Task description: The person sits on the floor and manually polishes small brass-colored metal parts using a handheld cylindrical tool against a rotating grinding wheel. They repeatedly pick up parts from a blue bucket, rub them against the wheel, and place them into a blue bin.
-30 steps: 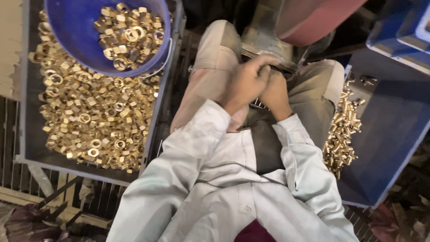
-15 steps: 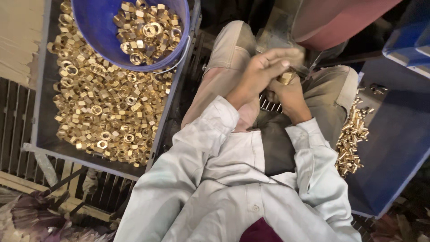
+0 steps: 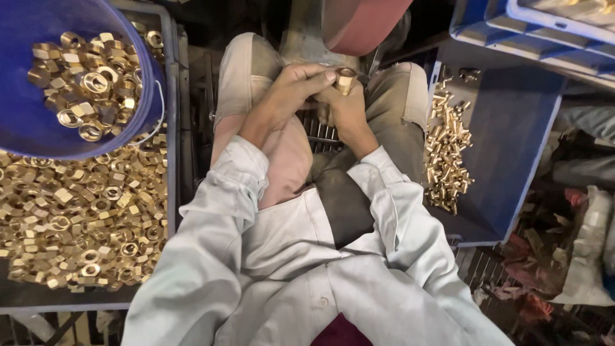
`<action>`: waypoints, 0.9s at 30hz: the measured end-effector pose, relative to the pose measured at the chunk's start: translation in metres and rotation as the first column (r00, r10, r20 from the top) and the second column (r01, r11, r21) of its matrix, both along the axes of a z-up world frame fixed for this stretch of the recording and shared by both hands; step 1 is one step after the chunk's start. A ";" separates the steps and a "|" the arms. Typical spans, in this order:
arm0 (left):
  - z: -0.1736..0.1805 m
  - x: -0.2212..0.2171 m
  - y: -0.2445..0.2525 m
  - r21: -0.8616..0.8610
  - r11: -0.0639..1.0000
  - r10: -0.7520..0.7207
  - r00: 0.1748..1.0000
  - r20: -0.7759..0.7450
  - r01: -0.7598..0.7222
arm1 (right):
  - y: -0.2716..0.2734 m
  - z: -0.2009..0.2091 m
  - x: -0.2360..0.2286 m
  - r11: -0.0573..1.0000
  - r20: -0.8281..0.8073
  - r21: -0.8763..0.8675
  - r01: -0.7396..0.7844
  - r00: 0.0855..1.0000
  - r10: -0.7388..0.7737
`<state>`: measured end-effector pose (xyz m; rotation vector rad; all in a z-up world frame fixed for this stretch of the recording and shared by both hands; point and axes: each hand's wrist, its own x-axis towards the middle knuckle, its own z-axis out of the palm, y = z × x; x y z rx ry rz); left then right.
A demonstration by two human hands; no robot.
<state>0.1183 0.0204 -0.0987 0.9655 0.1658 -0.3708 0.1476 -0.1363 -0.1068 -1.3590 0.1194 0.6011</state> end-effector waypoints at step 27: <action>-0.018 0.017 -0.025 -0.202 0.933 0.237 0.929 -0.282 -0.299 | 0.009 0.015 0.019 0.998 -0.233 0.010 0.066 0.971 -0.062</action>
